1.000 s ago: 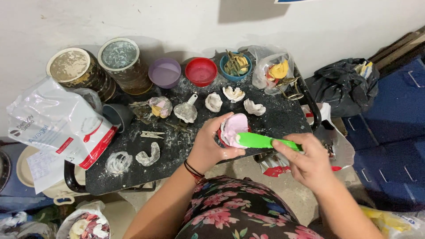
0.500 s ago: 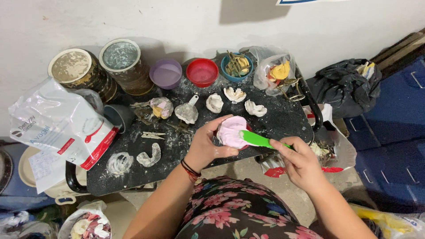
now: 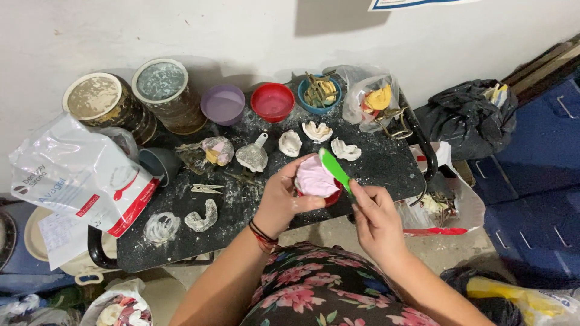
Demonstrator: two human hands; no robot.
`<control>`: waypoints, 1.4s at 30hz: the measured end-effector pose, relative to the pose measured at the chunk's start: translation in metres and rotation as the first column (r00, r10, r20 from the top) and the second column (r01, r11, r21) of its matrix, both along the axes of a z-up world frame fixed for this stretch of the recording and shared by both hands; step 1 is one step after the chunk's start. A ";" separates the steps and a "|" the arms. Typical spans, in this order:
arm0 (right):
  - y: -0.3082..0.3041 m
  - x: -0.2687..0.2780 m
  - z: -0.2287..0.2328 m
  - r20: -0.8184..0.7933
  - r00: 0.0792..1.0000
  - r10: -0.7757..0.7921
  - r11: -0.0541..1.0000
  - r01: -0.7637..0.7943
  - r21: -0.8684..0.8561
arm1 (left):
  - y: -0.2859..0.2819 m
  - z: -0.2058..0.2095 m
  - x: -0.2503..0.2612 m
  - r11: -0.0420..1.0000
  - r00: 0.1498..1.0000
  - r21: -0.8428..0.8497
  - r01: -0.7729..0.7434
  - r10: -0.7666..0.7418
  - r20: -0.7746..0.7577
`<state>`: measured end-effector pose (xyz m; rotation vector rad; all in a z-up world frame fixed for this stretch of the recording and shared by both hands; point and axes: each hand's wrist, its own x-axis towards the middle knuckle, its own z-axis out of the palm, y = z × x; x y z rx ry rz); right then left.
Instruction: Mixing pink dental material in a bowl and applying it to dental impressions on a workbench
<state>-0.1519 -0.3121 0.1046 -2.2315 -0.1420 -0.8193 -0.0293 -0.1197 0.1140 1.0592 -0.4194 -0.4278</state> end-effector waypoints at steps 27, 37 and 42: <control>-0.009 0.034 -0.040 0.165 0.963 0.215 0.903 -0.260 0.342 | -0.015 0.008 -0.012 0.992 0.988 0.027 -0.120 0.117 0.097; 0.020 0.014 -0.038 0.142 0.935 0.324 0.831 -0.353 0.430 | 0.003 0.018 0.000 0.977 0.975 0.084 -0.196 0.185 0.123; -0.003 0.005 -0.077 0.009 0.949 0.316 0.875 -0.295 0.383 | 0.014 0.014 0.002 0.962 0.963 0.085 -0.258 0.250 0.099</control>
